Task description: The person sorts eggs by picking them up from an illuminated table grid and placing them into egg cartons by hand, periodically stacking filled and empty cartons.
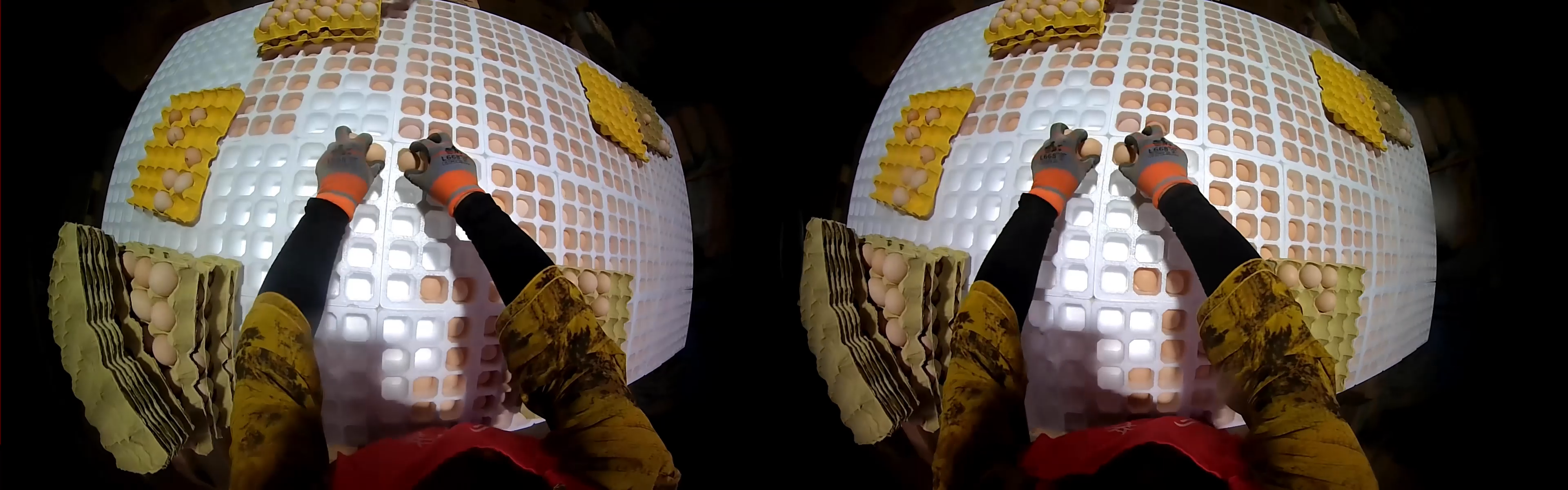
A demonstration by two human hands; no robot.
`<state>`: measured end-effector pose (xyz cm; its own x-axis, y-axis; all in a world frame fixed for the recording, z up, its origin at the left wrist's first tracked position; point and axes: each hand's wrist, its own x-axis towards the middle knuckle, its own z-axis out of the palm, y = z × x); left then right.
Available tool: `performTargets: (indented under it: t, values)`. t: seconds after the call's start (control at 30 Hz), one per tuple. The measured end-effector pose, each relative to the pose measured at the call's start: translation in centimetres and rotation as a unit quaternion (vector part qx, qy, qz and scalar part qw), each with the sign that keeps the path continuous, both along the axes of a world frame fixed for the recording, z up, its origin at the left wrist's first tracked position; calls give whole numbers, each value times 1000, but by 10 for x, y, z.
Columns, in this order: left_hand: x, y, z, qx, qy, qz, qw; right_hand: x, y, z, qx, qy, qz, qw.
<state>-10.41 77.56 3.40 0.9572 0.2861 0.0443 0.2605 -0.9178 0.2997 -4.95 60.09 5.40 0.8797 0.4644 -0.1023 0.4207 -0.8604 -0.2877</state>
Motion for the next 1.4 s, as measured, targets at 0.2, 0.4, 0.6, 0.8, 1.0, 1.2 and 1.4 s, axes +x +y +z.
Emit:
performTargets:
  t: [0.2, 0.4, 0.6, 0.8, 1.0, 1.2, 1.4]
  values:
    - [-18, 40, -12, 75, -150, -77, 983, 20, -52, -18, 488, 334, -118, 798]
    - [1, 88, -62, -125, -346, 7, 930, 33, -62, -49, 490, 2, -64, 869]
    - [11, 101, -96, -27, -303, -56, 951, -3, -98, -9, 357, -17, -12, 934]
    - [-30, -5, -25, -267, -241, -22, 933, -107, -261, 78, 384, 22, -130, 914]
    - [-114, -215, 52, -297, -138, -323, 888, -168, -407, 103, 176, 36, -187, 966]
    - [-106, -324, 47, -81, -121, -377, 915, -178, -419, 56, 111, -84, -37, 990]
    - [-84, -325, 56, -542, -4, -151, 827, -177, -450, 46, 608, -16, -156, 778]
